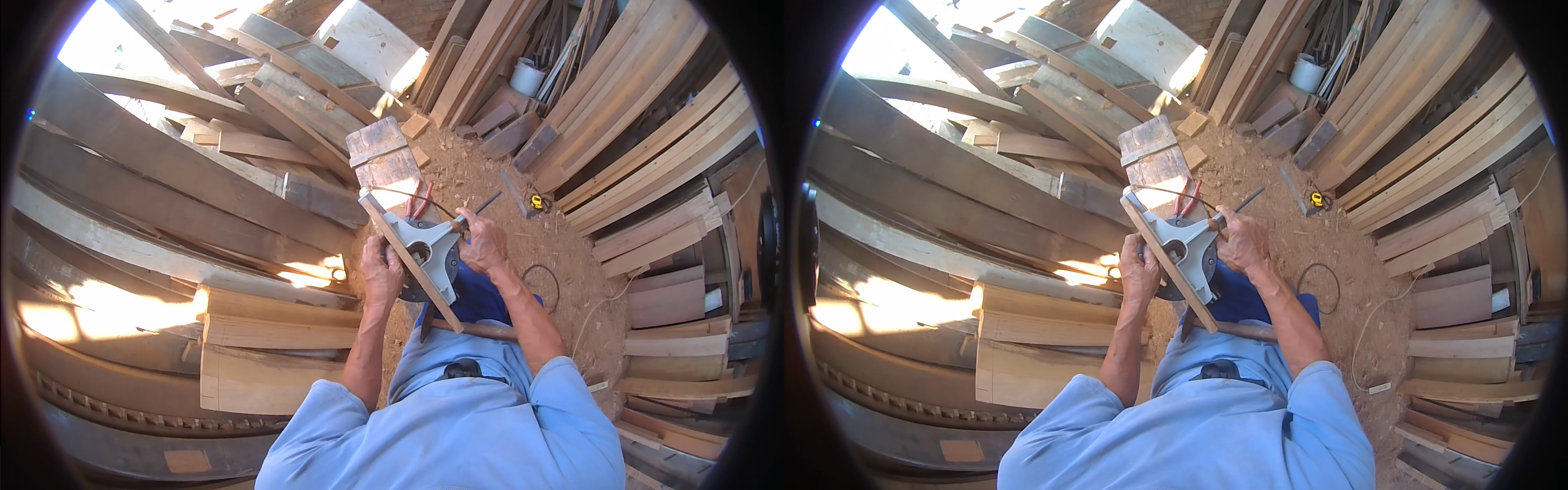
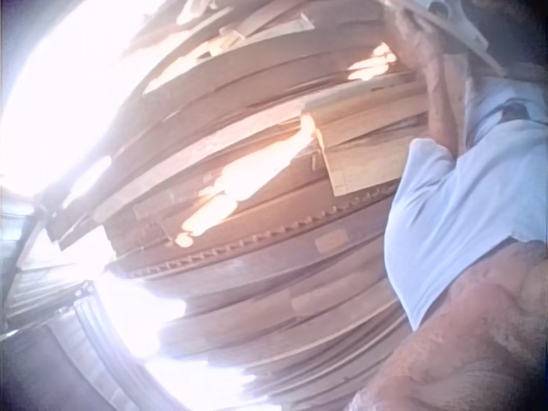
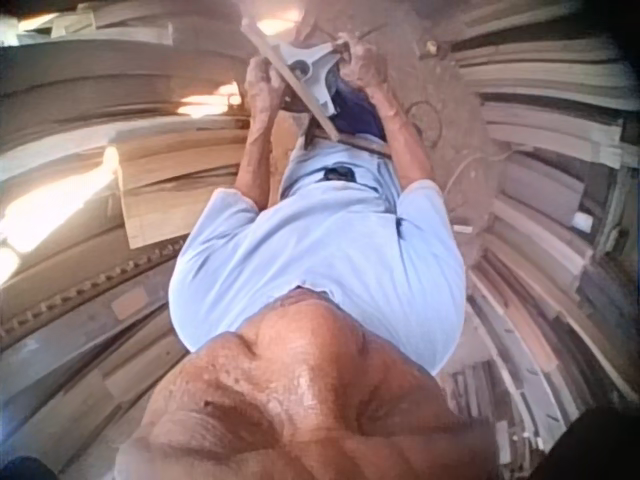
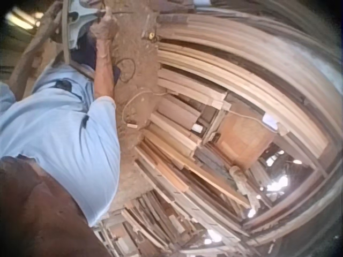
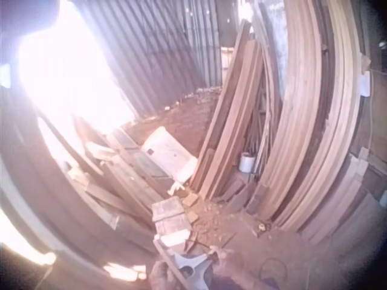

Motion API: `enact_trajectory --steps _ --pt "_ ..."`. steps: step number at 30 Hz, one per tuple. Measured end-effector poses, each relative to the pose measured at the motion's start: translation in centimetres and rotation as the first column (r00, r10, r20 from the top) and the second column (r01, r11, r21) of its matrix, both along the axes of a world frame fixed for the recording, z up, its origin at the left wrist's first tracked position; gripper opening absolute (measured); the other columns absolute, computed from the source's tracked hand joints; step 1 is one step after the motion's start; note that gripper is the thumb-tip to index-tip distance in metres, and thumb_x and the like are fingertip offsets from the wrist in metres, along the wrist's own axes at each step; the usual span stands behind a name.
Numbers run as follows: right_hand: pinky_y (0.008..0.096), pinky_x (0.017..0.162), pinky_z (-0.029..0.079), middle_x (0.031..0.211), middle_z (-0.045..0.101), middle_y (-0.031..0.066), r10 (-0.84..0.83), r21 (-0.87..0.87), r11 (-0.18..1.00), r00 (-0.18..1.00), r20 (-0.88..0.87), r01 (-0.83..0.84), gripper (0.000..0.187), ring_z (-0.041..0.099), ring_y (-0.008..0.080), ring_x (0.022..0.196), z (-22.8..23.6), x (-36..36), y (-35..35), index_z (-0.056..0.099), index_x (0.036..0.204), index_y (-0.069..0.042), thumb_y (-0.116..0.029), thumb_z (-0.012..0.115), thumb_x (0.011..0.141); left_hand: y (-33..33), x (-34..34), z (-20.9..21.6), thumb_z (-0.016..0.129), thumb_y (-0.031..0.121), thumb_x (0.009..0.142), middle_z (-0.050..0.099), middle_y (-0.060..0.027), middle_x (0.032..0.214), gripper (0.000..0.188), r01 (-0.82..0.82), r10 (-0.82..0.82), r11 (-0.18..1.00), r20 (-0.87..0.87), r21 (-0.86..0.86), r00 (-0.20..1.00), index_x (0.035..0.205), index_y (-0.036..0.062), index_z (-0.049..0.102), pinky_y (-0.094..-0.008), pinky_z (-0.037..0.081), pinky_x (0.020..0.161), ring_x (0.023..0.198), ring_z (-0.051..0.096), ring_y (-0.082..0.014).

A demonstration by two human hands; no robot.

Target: The person adjusts the settings of a woodworking router by hand and using a hammer while measuring with a ruler in a workshop.

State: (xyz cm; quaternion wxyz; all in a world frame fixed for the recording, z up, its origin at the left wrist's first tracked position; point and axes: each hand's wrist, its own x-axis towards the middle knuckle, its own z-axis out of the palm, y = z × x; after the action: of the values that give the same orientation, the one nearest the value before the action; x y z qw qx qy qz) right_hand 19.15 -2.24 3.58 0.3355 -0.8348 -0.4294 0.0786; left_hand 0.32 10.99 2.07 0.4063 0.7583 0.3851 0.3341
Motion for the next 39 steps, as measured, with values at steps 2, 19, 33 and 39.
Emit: enact_trajectory --steps 2,19,33,39 --pt "0.0492 0.082 0.054 0.103 0.071 0.0218 -0.008 -0.021 1.0 1.0 -0.015 0.007 0.047 0.068 0.0417 0.098 0.4 0.2 -0.6 0.062 0.129 -0.007 -0.017 0.071 0.083 -0.5 0.7 0.9 0.056 0.002 0.096 0.067 -0.0211 0.102 0.021 -0.047 0.05 0.991 0.022 -0.122 0.998 0.116 -0.0021 0.06 -0.0424 0.053 0.087 0.099 0.067 -0.0335" --pt "0.0481 0.09 0.053 0.105 0.069 0.0217 0.238 -0.45 0.82 0.926 -0.293 -0.353 0.03 0.066 0.0399 0.105 4.5 -9.1 -14.4 0.068 0.11 -0.003 -0.028 0.068 0.093 3.0 9.3 0.2 0.047 0.002 0.086 0.068 -0.0275 0.11 0.04 0.001 -0.017 0.946 -0.047 -0.325 0.999 0.125 -0.0026 0.057 -0.0434 0.054 0.086 0.097 0.069 -0.0331" --pt "0.039 0.063 0.05 0.072 0.064 0.0129 -0.164 -0.022 0.986 0.912 -0.377 0.168 0.044 0.064 0.0236 0.067 10.7 -2.9 -12.0 0.066 0.094 0.002 -0.037 0.082 0.083 1.2 9.6 0.3 0.049 0.003 0.085 0.064 -0.0297 0.118 0.046 0.025 -0.044 0.988 -0.125 -0.15 0.991 0.129 -0.0073 0.053 -0.0461 0.048 0.101 0.115 0.063 -0.0396" --pt "0.0363 0.078 0.054 0.088 0.07 0.0114 0.045 0.006 0.998 0.76 -0.648 -0.055 0.042 0.066 0.0172 0.085 8.6 -2.4 -9.8 0.068 0.112 0.006 -0.024 0.077 0.083 0.4 9.6 2.4 0.057 0.01 0.081 0.056 -0.0315 0.133 0.069 0.185 -0.213 0.939 -0.069 -0.289 0.975 0.146 -0.0083 0.04 -0.0438 0.045 0.108 0.126 0.056 -0.0423"
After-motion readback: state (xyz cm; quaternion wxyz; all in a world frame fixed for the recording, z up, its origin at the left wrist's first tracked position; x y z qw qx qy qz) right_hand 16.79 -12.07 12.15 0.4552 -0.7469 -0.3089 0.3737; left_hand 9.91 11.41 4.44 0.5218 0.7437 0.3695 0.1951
